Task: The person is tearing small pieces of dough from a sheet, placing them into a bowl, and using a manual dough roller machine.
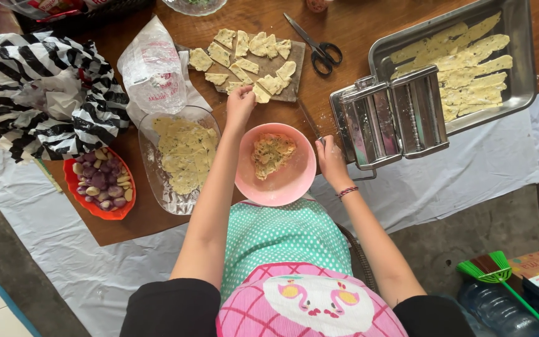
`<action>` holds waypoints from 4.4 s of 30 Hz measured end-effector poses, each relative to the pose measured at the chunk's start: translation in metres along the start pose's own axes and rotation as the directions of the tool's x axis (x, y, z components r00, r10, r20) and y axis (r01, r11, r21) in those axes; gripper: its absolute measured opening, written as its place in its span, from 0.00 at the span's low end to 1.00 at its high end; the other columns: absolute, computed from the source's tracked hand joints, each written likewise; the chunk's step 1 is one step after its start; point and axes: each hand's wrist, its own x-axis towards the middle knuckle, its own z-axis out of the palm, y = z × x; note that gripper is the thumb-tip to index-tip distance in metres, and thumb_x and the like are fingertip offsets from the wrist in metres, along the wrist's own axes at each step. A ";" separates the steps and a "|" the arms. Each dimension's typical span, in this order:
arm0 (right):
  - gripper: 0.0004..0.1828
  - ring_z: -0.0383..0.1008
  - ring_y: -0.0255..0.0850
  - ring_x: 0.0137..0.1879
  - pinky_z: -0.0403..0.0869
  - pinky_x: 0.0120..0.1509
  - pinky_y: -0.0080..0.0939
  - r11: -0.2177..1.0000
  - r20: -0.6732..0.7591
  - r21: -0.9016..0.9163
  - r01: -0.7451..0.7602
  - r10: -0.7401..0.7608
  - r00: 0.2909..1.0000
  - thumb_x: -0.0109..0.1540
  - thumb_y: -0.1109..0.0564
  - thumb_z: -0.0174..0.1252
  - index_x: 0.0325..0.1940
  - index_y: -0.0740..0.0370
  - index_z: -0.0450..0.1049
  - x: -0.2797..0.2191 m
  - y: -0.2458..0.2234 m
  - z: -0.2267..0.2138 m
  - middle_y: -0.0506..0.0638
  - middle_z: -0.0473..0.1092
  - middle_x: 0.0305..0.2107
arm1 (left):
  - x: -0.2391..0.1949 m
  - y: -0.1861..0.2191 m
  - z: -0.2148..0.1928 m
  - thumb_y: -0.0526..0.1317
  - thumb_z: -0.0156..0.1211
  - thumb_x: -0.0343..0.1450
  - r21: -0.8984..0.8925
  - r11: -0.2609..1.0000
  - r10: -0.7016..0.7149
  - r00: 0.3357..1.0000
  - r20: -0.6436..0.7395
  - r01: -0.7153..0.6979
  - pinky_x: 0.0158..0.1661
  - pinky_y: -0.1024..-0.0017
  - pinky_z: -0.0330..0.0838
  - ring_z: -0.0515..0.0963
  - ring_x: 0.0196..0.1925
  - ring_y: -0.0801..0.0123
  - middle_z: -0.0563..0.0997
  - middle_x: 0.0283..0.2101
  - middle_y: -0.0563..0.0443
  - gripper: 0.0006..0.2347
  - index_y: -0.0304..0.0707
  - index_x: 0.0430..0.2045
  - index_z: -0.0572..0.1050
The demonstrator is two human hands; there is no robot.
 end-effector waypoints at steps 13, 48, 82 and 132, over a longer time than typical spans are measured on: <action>0.16 0.75 0.56 0.40 0.72 0.44 0.53 0.974 -0.228 0.163 0.154 -0.115 0.967 0.70 0.45 0.58 0.37 0.57 0.67 0.055 -0.077 -0.025 0.55 0.67 0.28 | -0.011 0.033 0.005 0.35 0.51 0.64 -0.313 0.947 0.152 0.958 0.243 -0.071 0.43 0.77 0.72 0.78 0.39 0.76 0.73 0.39 0.55 0.12 0.40 0.40 0.74; 0.24 0.81 0.36 0.42 0.85 0.49 0.41 0.528 0.325 0.832 -0.170 -0.216 0.921 0.59 0.66 0.69 0.56 0.59 0.69 0.070 -0.167 -0.061 0.51 0.75 0.37 | -0.047 0.036 -0.041 0.35 0.76 0.65 -0.215 0.953 0.293 0.829 0.476 -0.213 0.39 0.75 0.79 0.81 0.36 0.74 0.83 0.37 0.44 0.14 0.35 0.39 0.75; 0.17 0.74 0.65 0.54 0.72 0.62 0.63 0.796 0.405 -0.117 0.595 -0.509 0.760 0.60 0.68 0.51 0.50 0.63 0.77 0.236 -0.198 -0.019 0.67 0.75 0.41 | -0.092 -0.002 -0.098 0.36 0.76 0.65 -0.273 0.962 0.104 0.953 0.285 -0.023 0.41 0.80 0.78 0.82 0.38 0.77 0.82 0.40 0.48 0.17 0.39 0.46 0.76; 0.11 0.80 0.40 0.36 0.77 0.41 0.37 0.966 0.056 0.194 0.172 -0.186 0.981 0.58 0.60 0.67 0.43 0.49 0.79 0.162 -0.156 0.018 0.47 0.78 0.30 | 0.022 0.034 -0.015 0.33 0.65 0.68 0.413 0.868 0.271 0.960 0.071 -0.276 0.41 0.62 0.81 0.86 0.38 0.57 0.82 0.34 0.48 0.05 0.43 0.33 0.76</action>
